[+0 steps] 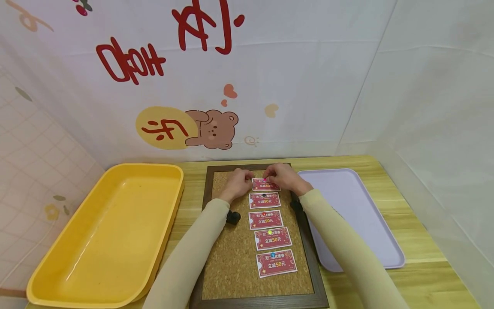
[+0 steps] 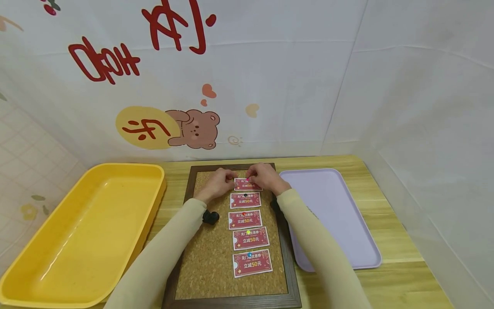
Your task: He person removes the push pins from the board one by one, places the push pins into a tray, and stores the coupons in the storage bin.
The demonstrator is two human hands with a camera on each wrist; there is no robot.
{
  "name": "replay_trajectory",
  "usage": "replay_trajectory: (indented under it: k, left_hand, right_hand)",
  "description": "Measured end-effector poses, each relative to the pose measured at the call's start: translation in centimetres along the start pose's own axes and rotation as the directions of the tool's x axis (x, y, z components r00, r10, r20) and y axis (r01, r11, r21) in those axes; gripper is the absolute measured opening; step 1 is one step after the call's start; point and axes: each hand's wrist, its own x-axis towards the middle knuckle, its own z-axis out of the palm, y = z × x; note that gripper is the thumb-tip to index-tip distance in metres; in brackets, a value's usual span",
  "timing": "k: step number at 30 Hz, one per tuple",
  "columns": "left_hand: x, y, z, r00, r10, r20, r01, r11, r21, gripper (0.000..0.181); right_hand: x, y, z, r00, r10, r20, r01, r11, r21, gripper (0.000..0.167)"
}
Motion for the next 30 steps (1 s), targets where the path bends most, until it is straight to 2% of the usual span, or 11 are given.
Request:
replay_trajectory:
  k: [6, 15, 20, 25, 30]
  left_hand:
    - [-0.12, 0.45, 0.18, 1.0, 0.001, -0.025, -0.001, 1.0, 0.01, 0.025]
    - [0.25, 0.25, 0.37, 0.999, -0.034, -0.03, 0.032, 0.998, -0.053, 0.021]
    - [0.51, 0.27, 0.06, 1.0, -0.002, -0.024, 0.002, 1.0, -0.027, 0.021]
    - [0.59, 0.34, -0.27, 1.0, 0.024, -0.015, -0.025, 0.998, -0.064, 0.025]
    - [0.62, 0.18, -0.2, 0.999, 0.045, -0.023, -0.047, 0.996, -0.079, 0.021]
  right_hand:
    - [-0.01, -0.09, 0.0, 1.0, 0.012, 0.016, -0.012, 1.0, -0.001, 0.011]
    - [0.45, 0.0, 0.42, 0.999, 0.031, 0.025, -0.031, 0.999, 0.024, 0.009]
    - [0.62, 0.05, 0.45, 0.997, 0.058, 0.044, -0.061, 0.997, 0.051, 0.009]
    - [0.67, 0.04, 0.32, 0.996, 0.063, 0.066, -0.069, 0.994, 0.085, 0.008]
    - [0.69, 0.06, 0.19, 0.995, 0.069, 0.072, -0.074, 0.995, 0.073, 0.007]
